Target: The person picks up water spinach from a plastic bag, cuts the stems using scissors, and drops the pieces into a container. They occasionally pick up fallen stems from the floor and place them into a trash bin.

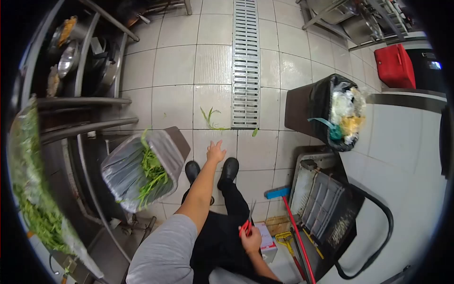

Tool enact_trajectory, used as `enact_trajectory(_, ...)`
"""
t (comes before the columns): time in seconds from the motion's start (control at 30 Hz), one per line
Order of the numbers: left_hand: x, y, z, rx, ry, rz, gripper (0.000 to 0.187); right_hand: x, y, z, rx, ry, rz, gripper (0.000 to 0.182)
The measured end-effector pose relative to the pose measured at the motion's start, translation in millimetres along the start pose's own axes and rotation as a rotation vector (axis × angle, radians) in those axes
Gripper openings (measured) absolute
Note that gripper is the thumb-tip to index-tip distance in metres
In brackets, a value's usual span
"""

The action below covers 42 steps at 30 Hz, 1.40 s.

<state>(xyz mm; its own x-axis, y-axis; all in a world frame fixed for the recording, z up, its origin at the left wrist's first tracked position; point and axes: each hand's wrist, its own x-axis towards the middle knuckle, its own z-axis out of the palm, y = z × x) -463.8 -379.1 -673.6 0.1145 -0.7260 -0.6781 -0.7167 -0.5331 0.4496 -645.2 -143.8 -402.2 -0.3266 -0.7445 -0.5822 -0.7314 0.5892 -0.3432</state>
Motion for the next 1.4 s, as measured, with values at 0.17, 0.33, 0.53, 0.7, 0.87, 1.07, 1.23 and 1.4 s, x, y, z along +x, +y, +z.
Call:
enact_trajectory(0.17,128.8,-36.6,45.3,0.077,-0.005,-0.21,0.063,16.1,18.3,9.8,0.161,0.073,0.044,0.033)
enact_trajectory(0.33,189.0,-76.3,71.5,0.148,0.074,-0.126,0.065,15.1,54.4,34.2,0.113,0.225,-0.158,0.016)
enact_trajectory(0.53,152.3,-72.3,78.0,0.133,0.168,0.087,0.064,30.2,27.1,17.3,0.116,0.208,-0.121,0.034)
enact_trajectory(0.7,12.3,-19.3,30.4,-0.072,0.4,0.261,0.064,31.3,23.6,8.2,0.073,0.083,-0.119,0.031)
enact_trajectory(0.87,-163.3,17.4,-65.6,-0.254,0.578,0.306,0.068,29.8,9.5,-0.2,0.05,-0.063,-0.216,0.035)
enact_trajectory(1.07,-333.3,2.1,-189.7,-0.514,0.903,0.263,0.067,17.7,-15.1,-15.9,-0.214,-0.295,-0.468,0.042)
enact_trajectory(1.23,-365.8,-37.5,-229.8,-0.457,0.977,0.138,0.057,19.7,-58.7,-27.3,-0.35,-0.392,-0.472,0.046)
enact_trajectory(1.4,-392.2,-61.6,-221.3,-0.668,0.934,-0.05,0.043,10.7,-109.0,-26.8,-0.384,-0.418,-0.591,0.045)
